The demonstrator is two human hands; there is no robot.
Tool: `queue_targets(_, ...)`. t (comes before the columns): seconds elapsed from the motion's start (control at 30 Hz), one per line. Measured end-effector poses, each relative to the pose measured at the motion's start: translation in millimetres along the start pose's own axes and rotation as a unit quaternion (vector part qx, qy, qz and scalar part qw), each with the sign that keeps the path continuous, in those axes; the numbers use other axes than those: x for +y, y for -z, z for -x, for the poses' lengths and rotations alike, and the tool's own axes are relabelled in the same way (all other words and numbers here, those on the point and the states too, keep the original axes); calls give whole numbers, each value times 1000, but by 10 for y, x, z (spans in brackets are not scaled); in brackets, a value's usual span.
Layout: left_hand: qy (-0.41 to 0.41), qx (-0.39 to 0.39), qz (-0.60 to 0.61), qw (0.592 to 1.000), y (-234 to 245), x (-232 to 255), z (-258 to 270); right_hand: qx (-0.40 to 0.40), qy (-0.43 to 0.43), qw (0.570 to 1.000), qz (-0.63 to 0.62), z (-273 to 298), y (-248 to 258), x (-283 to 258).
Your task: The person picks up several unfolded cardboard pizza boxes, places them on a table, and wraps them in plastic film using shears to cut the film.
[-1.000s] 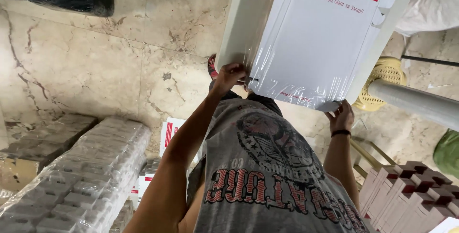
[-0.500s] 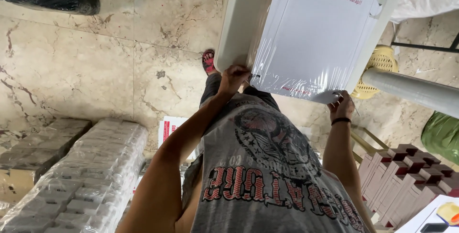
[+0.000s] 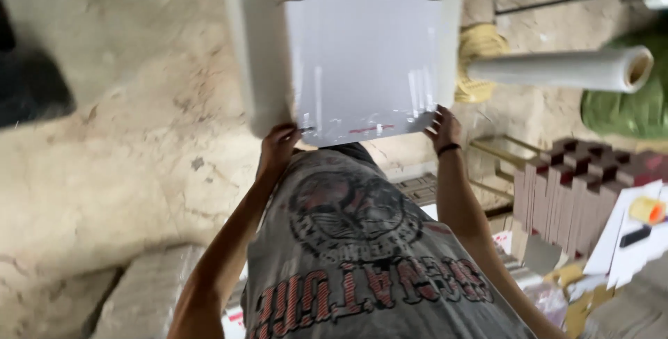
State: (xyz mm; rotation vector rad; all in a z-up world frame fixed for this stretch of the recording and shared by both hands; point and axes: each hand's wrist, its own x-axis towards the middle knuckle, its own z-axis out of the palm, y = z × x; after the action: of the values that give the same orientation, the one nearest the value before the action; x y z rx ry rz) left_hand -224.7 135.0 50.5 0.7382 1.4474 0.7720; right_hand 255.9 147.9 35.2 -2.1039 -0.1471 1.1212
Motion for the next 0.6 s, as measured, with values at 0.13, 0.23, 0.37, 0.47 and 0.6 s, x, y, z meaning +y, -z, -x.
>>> queue_targets(0.13,93,41,8,995,0,211,165,31,11,999,-21,207,31,3)
queue_targets(0.23,145,79,37,986,-109,784,385,44,1,999,-28,149,181,98)
queue_targets(0.37,145,112,34,983,-358,774,352,-43,-78,996,-13,349,184,7)
queue_targets(0.47,133,166,39,976,-381,453,270,-69,-83,992,-62,287,53,-5)
queue_targets(0.6,134,192,40,971,-494,521,291,-118,-72,989,-44,12,-131,134)
